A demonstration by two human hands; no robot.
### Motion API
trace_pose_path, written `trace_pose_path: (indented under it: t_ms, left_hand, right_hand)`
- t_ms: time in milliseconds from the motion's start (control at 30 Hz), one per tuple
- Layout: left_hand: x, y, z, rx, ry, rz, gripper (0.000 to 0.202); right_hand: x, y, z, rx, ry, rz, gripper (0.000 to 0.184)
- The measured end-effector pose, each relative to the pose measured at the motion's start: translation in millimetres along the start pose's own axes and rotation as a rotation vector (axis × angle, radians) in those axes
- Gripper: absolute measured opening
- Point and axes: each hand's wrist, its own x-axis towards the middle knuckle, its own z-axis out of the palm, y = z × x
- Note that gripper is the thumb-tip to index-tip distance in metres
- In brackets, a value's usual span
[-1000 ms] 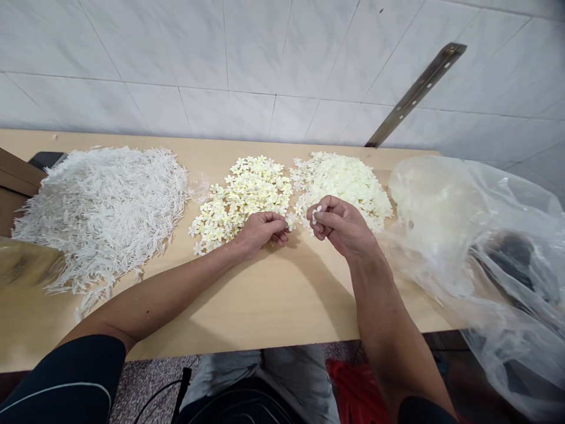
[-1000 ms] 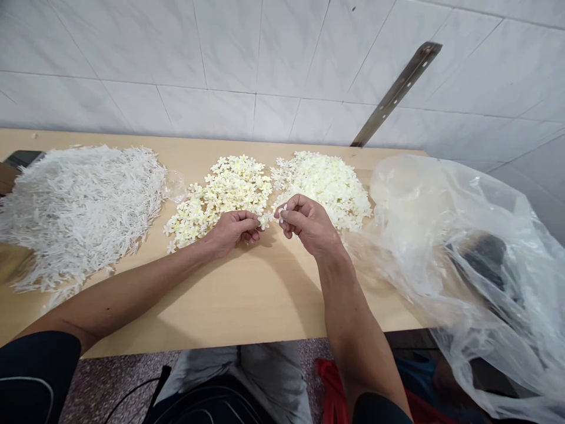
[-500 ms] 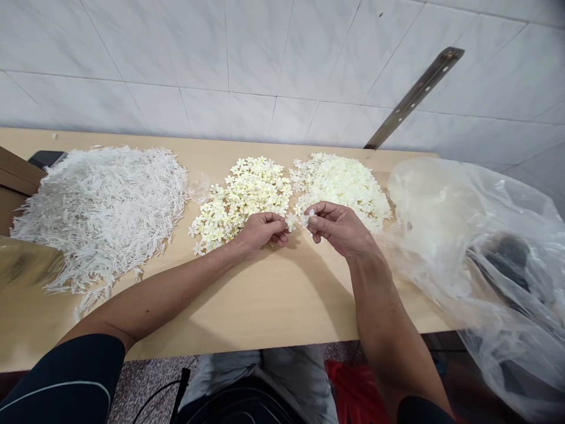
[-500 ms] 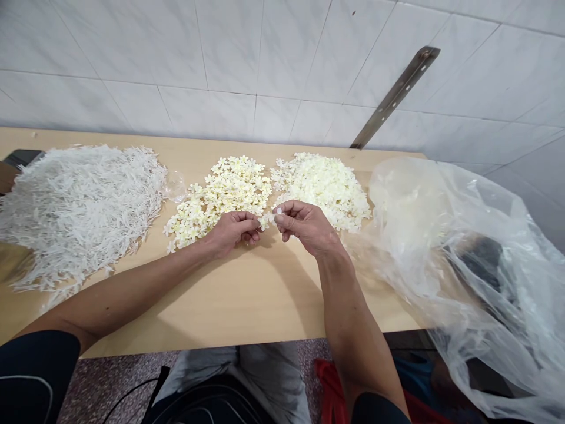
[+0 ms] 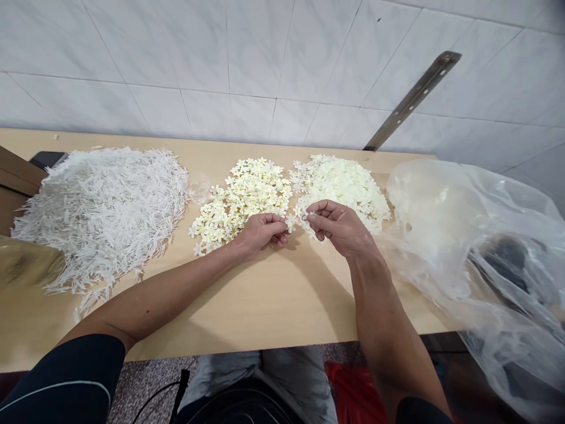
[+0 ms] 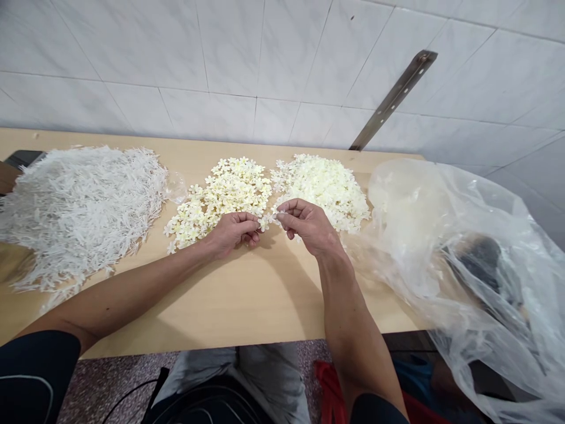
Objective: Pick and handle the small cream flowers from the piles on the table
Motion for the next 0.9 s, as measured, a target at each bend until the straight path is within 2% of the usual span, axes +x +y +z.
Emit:
trace_pose_path:
  t_ms: [200, 600, 767, 900]
  left_hand:
    - [-0.4, 0.4, 0.5, 0.005, 0.013, -0.006, 0.009]
    - [0.2, 0.0, 0.3, 0.001, 0.016, -0.015, 0.008]
    - [0.5, 0.2, 0.2, -0.018, 0.022, -0.016, 0.012]
    - [0.8, 0.4, -0.8, -0.059, 0.010, -0.002, 0.012]
  right_hand:
    - [0.0, -2.3, -0.1, -0.039, 0.058, -0.051, 0.056]
    - [-1.0, -2.7, -9.0, -0.069, 0.079, -0.062, 0.047]
    - [-1.1, -1.6, -12.3, -0.210, 0.193, -0.081, 0.043]
    - [3.1, 4.8, -26.6, -0.446, 0.402, -0.058, 0.039]
